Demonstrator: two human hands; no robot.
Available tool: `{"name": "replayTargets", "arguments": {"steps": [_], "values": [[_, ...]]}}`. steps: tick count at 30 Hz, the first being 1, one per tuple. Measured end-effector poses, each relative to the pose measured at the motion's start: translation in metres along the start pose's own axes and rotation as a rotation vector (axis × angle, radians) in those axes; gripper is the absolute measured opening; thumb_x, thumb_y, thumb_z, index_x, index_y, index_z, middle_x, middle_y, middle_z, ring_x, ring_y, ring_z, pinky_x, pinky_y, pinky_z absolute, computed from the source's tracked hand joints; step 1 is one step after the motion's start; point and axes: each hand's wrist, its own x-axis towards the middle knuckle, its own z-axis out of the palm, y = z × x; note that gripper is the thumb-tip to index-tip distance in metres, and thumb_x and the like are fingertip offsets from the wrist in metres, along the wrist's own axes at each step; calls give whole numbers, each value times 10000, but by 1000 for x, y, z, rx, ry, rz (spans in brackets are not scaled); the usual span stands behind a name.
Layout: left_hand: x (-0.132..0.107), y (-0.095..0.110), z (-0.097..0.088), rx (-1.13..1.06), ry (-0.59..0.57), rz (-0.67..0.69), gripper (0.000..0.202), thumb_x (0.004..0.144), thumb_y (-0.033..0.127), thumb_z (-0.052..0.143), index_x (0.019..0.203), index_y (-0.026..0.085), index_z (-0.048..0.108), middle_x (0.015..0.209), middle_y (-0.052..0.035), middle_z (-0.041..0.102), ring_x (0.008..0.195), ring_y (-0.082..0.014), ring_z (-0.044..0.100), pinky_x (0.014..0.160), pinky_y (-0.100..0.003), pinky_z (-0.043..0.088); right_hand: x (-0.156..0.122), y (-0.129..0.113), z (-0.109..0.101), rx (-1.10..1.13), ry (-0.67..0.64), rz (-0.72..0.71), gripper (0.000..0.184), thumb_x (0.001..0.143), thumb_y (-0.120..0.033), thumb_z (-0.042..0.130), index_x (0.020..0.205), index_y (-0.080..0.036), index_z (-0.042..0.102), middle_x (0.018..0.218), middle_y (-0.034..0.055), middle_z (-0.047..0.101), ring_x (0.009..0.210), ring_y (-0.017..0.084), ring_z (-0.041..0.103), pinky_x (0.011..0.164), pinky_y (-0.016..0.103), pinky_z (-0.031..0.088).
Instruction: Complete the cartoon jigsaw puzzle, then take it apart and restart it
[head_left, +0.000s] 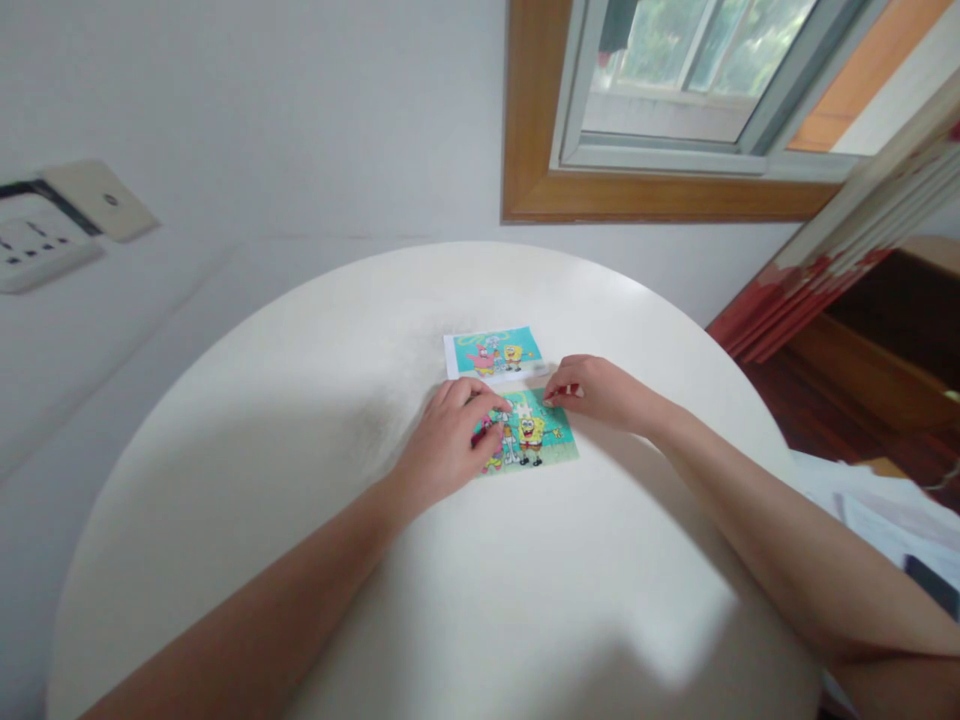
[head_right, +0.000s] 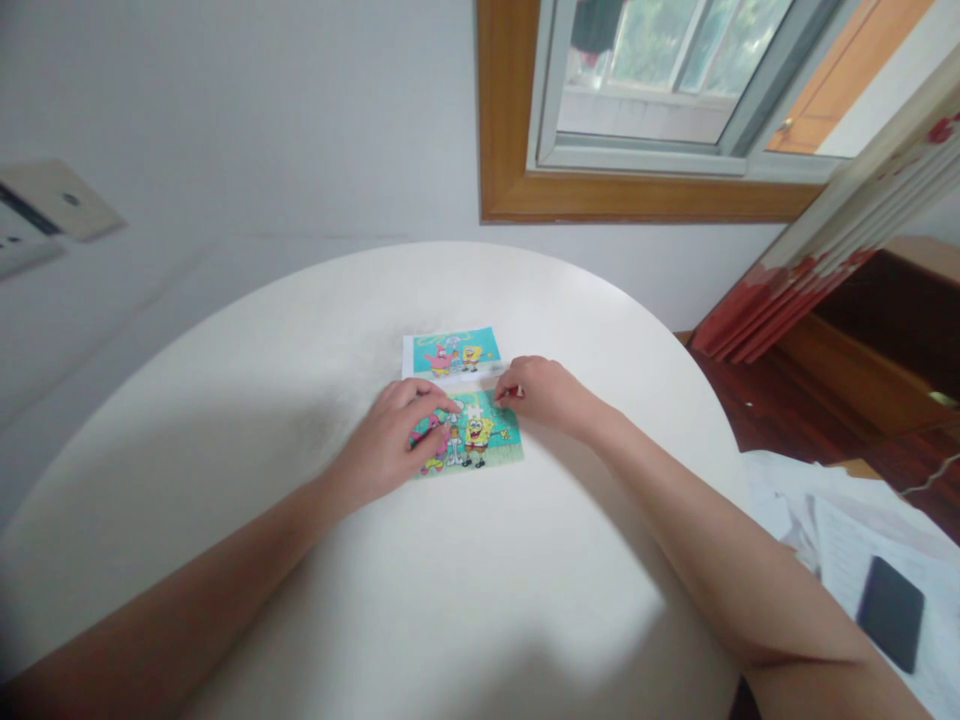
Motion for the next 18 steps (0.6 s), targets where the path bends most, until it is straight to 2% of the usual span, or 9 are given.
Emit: {"name": "replayTargets", "arguments": {"steps": [3, 18], "values": [[0, -1, 1, 6, 1, 2, 238, 816, 181, 565, 1038, 238, 627, 1062, -54, 536, 1047, -237, 488, 949, -422, 409, -2, 0, -2, -27, -37, -11, 168, 778, -195, 631, 905, -200, 740, 858, 58, 656, 741, 147, 572, 677, 252, 424], [0, 0, 0, 0, 3, 0, 235, 821, 179, 560, 1037, 237, 631, 1065, -56, 533, 1060, -239, 484, 965, -420, 402, -6, -3, -8, -36, -61, -47, 263, 788, -93, 548, 941, -195, 736, 900, 60, 664, 748, 136, 582, 695, 232, 431]]}}
